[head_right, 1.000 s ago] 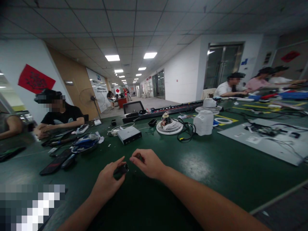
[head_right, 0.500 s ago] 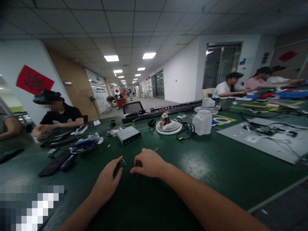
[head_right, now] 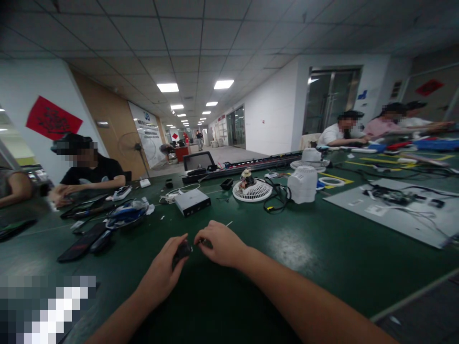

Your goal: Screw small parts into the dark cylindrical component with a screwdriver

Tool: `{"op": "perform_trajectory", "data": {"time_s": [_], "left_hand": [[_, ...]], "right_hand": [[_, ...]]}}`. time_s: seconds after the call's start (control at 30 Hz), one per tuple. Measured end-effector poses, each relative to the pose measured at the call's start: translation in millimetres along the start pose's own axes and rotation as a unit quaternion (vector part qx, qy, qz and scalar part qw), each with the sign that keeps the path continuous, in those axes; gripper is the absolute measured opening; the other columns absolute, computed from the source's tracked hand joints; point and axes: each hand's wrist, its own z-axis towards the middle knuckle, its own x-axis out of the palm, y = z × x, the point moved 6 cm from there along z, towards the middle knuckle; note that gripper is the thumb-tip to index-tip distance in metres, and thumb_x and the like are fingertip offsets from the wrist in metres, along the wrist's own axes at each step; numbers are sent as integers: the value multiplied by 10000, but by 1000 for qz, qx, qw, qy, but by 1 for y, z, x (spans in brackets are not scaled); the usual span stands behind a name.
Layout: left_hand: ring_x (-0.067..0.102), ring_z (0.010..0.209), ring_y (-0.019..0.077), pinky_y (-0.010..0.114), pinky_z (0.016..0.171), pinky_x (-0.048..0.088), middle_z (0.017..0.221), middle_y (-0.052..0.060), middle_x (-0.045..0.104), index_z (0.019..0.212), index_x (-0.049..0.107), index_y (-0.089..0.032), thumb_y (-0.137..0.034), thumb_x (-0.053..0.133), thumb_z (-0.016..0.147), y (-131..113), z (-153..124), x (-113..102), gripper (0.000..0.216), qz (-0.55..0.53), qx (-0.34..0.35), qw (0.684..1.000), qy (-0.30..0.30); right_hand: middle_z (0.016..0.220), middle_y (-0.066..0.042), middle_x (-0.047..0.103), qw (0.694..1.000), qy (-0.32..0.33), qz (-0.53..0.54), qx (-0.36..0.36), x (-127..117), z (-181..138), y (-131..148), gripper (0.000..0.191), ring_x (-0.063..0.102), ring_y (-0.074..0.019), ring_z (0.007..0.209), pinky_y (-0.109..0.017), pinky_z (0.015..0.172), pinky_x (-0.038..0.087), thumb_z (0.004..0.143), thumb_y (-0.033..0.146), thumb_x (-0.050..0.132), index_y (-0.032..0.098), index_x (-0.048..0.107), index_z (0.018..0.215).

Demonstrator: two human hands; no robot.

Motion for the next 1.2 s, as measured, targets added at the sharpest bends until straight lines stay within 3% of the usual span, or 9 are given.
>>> {"op": "perform_trajectory", "data": {"time_s": [0.1, 0.2, 0.57, 0.9, 1.07, 1.2], "left_hand": [[619, 1103, 242, 408, 968, 517, 1220, 93, 610, 1295, 537, -229, -163, 562, 873, -7, 1, -1, 429, -18, 18, 1000, 13], [640, 1043, 231, 384, 927, 534, 1155, 80, 651, 1189, 607, -226, -159, 574, 871, -14, 1, -1, 327, -26, 33, 998, 41], [662, 1020, 239, 394, 901, 544, 1139, 65, 706, 1250, 590, -236, -249, 639, 867, -17, 0, -1, 386, 27, 32, 997, 62], [654, 946, 230, 375, 841, 533, 1081, 70, 709, 1240, 587, -227, -246, 618, 883, -23, -3, 1, 359, 62, 87, 991, 77], [650, 950, 228, 382, 844, 525, 1091, 49, 709, 1206, 593, -238, -149, 621, 857, -30, -5, 3, 362, 84, 139, 981, 104], [639, 1013, 231, 400, 886, 521, 1163, 63, 694, 1241, 567, -223, -60, 566, 845, -34, -7, 3, 429, 99, 167, 975, 105]], "right_hand": [[971, -62, 666, 999, -31, 12, -21, -2, -1, 1, 192, 560, -193, 934, -321, 825, 440, 880, 131, 611, 212, 722, 1015], [928, -61, 679, 998, -29, 29, -40, -1, -2, 3, 199, 571, -193, 909, -314, 795, 449, 873, 145, 633, 204, 727, 1038], [887, -46, 725, 986, -77, 95, -109, 1, -3, 3, 105, 616, -174, 835, -329, 798, 472, 818, 120, 686, 191, 733, 879], [864, -34, 703, 994, -34, 91, -57, 1, -3, 6, 45, 594, -181, 842, -319, 775, 475, 748, 154, 748, 193, 730, 733], [772, -20, 683, 998, 0, 62, -10, 5, -2, 4, 105, 580, -172, 778, -293, 736, 460, 655, 103, 737, 180, 667, 639], [709, -16, 643, 999, -2, 33, 34, 2, -3, 3, 114, 568, -184, 765, -289, 697, 431, 633, 187, 758, 179, 651, 671]]}}
